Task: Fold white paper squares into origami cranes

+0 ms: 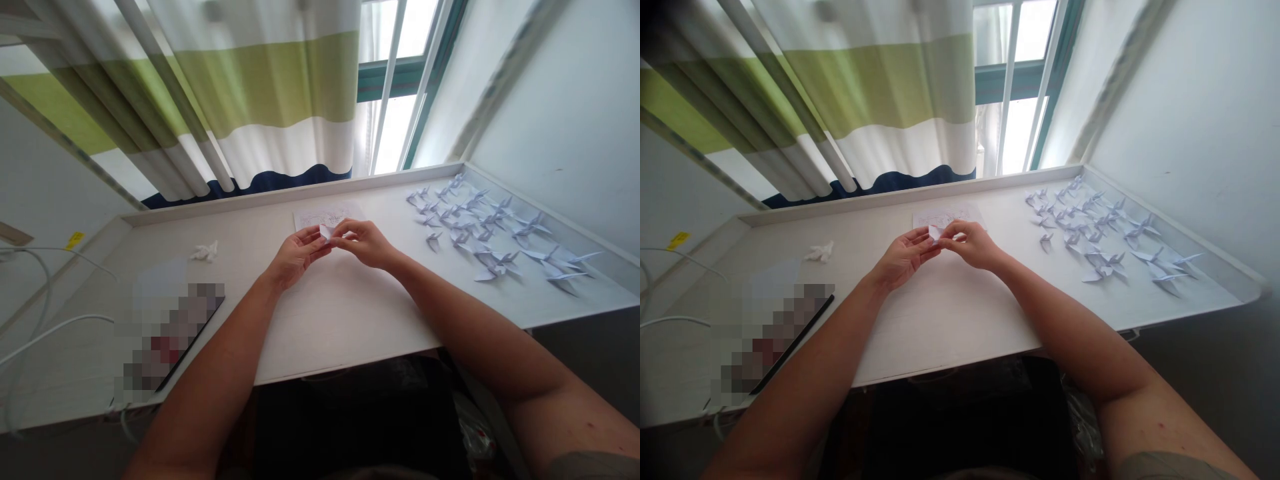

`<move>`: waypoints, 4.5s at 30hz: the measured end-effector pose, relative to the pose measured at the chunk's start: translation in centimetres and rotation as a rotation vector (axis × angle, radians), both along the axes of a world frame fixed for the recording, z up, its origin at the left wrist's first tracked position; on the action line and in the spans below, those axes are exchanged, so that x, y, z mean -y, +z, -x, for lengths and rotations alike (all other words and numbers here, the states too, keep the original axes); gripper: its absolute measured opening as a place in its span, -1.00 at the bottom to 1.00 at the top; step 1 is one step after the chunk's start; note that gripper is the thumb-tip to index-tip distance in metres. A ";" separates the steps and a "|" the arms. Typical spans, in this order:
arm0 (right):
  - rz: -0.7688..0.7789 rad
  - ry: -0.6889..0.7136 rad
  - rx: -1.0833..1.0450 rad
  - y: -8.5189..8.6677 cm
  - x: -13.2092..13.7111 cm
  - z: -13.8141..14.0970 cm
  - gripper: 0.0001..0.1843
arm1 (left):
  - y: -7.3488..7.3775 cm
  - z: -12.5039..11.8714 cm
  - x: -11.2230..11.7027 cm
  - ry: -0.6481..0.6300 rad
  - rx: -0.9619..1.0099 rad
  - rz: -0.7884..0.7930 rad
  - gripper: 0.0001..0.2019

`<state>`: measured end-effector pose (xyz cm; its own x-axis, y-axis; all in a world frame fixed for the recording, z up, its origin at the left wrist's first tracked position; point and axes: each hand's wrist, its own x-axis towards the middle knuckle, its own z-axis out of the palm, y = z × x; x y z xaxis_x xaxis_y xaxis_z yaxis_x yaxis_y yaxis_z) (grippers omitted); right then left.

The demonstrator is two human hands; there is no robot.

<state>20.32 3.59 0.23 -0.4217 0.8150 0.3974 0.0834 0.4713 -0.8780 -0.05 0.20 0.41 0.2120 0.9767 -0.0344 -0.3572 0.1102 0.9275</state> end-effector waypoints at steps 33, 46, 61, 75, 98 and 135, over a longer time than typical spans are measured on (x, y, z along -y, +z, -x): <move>-0.119 -0.118 0.280 -1.3 -0.1 0.7 -0.76 | -1.5 -0.7 0.2 0.266 -0.679 -0.405 -0.86; -0.112 -0.183 0.376 -1.3 -0.2 1.2 -0.54 | -0.8 -0.4 0.3 0.190 -0.816 -0.351 -0.85; -0.072 -0.202 0.177 -2.0 -0.7 1.1 -0.78 | -0.6 -2.0 0.9 0.112 -0.262 0.060 -0.83; -0.345 -0.132 0.188 -1.9 -0.5 1.0 -0.83 | -0.4 -2.1 1.0 0.160 -0.058 0.165 -0.77; 0.017 -0.237 0.046 -1.5 -0.7 1.2 -0.74 | -0.1 -2.3 1.0 0.093 -0.065 0.105 -0.87; -0.644 0.067 0.495 -0.2 0.5 -0.4 -0.82 | 1.6 2.7 -0.3 -0.113 -0.310 0.036 -0.80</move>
